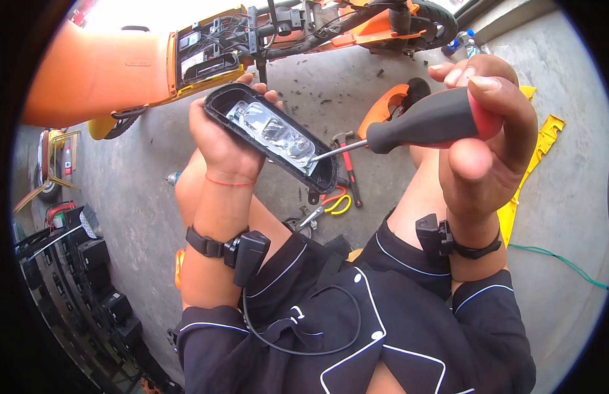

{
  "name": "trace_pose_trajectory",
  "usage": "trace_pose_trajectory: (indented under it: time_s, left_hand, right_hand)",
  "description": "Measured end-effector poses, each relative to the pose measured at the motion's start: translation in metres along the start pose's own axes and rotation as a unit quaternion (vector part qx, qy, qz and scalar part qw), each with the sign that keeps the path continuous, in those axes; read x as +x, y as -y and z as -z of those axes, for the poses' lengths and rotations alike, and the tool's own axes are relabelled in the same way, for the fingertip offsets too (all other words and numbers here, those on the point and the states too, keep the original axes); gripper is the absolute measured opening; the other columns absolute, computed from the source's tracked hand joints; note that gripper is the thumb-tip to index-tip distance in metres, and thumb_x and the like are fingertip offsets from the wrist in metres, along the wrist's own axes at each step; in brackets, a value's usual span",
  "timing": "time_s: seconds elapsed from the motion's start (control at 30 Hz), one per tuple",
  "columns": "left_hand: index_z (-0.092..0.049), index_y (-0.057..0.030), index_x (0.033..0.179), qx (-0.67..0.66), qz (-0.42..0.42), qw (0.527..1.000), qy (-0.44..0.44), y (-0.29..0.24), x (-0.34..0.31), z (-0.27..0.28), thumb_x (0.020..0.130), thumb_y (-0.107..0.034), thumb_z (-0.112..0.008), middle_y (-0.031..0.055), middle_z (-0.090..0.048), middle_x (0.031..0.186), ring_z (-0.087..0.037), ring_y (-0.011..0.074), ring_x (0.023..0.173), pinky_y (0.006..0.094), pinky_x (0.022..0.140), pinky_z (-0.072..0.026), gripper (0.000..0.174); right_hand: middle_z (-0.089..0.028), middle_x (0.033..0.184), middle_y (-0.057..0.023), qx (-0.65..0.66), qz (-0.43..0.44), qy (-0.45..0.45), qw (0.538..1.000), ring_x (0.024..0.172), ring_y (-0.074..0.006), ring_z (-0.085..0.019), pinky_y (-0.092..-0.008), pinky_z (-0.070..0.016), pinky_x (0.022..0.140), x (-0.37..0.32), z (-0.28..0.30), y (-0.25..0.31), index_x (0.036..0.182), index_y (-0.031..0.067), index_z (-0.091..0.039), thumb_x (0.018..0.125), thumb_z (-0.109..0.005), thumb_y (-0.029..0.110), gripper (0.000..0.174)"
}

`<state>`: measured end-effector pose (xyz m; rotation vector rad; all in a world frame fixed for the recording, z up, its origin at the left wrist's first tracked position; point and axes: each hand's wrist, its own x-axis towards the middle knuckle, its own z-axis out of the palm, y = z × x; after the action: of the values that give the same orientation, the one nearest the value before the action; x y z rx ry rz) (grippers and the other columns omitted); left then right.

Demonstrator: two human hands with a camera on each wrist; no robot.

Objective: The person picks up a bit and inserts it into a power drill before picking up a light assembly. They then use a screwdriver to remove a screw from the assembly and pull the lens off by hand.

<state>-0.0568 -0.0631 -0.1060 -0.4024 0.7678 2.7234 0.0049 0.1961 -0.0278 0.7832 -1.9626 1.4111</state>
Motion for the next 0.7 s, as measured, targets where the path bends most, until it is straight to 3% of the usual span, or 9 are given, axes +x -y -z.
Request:
trace_pose_trajectory:
  time_s: [0.13, 0.17, 0.27, 0.3, 0.4, 0.53, 0.67, 0.7]
  left_hand:
    - [-0.056, 0.0036, 0.118, 0.02, -0.008, 0.999, 0.023, -0.001, -0.001, 0.002, 0.091, -0.04, -0.032, 0.0149, -0.061, 0.099, -0.06, 0.0294, 0.091, 0.0456, 0.086, -0.0498, 0.056]
    - [-0.056, 0.0036, 0.118, 0.016, -0.006, 0.999, 0.027, 0.0, -0.001, 0.002, 0.091, -0.04, -0.032, 0.0149, -0.061, 0.099, -0.06, 0.0295, 0.091, 0.0457, 0.086, -0.0499, 0.056]
    - [-0.056, 0.0037, 0.117, 0.015, -0.005, 1.0, 0.026, 0.001, -0.002, 0.001, 0.091, -0.039, -0.032, 0.0149, -0.061, 0.098, -0.06, 0.0297, 0.091, 0.0459, 0.085, -0.05, 0.056]
    - [-0.056, 0.0038, 0.117, 0.018, -0.009, 1.0, 0.021, 0.001, -0.003, 0.001, 0.091, -0.039, -0.032, 0.0149, -0.061, 0.098, -0.06, 0.0297, 0.091, 0.046, 0.085, -0.0501, 0.056]
    - [-0.056, 0.0038, 0.117, 0.029, -0.01, 0.999, 0.021, 0.0, -0.001, 0.001, 0.091, -0.039, -0.032, 0.0149, -0.061, 0.098, -0.061, 0.0296, 0.091, 0.046, 0.085, -0.0501, 0.056]
    - [-0.057, 0.0037, 0.117, 0.026, -0.008, 0.999, 0.025, 0.0, -0.001, 0.002, 0.092, -0.039, -0.031, 0.0148, -0.061, 0.098, -0.061, 0.0295, 0.091, 0.0457, 0.085, -0.0503, 0.056]
    - [-0.057, 0.0027, 0.114, 0.02, -0.007, 1.0, 0.011, 0.001, 0.0, 0.0, 0.091, -0.04, -0.031, 0.0157, -0.062, 0.097, -0.06, 0.0305, 0.09, 0.0461, 0.083, -0.0509, 0.056]
    - [-0.057, 0.0016, 0.113, 0.023, -0.008, 1.0, -0.014, 0.001, 0.001, -0.001, 0.089, -0.042, -0.032, 0.0165, -0.062, 0.096, -0.06, 0.0315, 0.09, 0.0466, 0.08, -0.0514, 0.056]
  right_hand:
    - [-0.058, 0.124, -0.0248, 0.044, -0.187, -0.055, 0.98, 0.115, -0.0343, -0.058, -0.0481, -0.0449, 0.101, 0.007, -0.007, 0.021, 0.131, 0.0019, -0.053, 0.09, -0.057, 0.057, 0.068]
    - [-0.058, 0.125, -0.0257, 0.116, -0.192, -0.039, 0.974, 0.116, -0.0346, -0.058, -0.0482, -0.0453, 0.101, 0.008, -0.001, 0.02, 0.131, 0.0017, -0.052, 0.09, -0.058, 0.056, 0.068]
    - [-0.057, 0.125, -0.0274, 0.17, -0.159, -0.034, 0.972, 0.117, -0.0346, -0.058, -0.0477, -0.0464, 0.1, 0.009, 0.0, 0.008, 0.131, 0.0015, -0.052, 0.091, -0.06, 0.051, 0.065]
    - [-0.057, 0.126, -0.0278, 0.087, -0.079, -0.003, 0.993, 0.118, -0.0351, -0.057, -0.0481, -0.0463, 0.1, 0.005, 0.004, 0.0, 0.131, 0.0012, -0.052, 0.092, -0.06, 0.048, 0.061]
    - [-0.056, 0.127, -0.0282, -0.001, 0.027, 0.047, 0.999, 0.119, -0.0361, -0.057, -0.0484, -0.046, 0.1, 0.003, 0.008, -0.009, 0.131, 0.0004, -0.052, 0.095, -0.058, 0.041, 0.055]
    - [-0.056, 0.127, -0.0278, 0.112, -0.164, -0.01, 0.98, 0.12, -0.0348, -0.056, -0.0471, -0.0468, 0.099, 0.008, 0.0, 0.011, 0.131, 0.0006, -0.052, 0.097, -0.052, 0.049, 0.059]
    - [-0.056, 0.128, -0.0268, 0.113, 0.029, -0.026, 0.993, 0.115, -0.0318, -0.058, -0.0437, -0.0477, 0.098, 0.0, -0.008, -0.012, 0.13, 0.0004, -0.052, 0.097, -0.052, 0.05, 0.06]
    - [-0.056, 0.129, -0.027, 0.05, -0.019, -0.034, 0.998, 0.113, -0.031, -0.059, -0.0431, -0.0478, 0.098, -0.002, -0.008, -0.008, 0.132, 0.0006, -0.052, 0.095, -0.053, 0.052, 0.063]
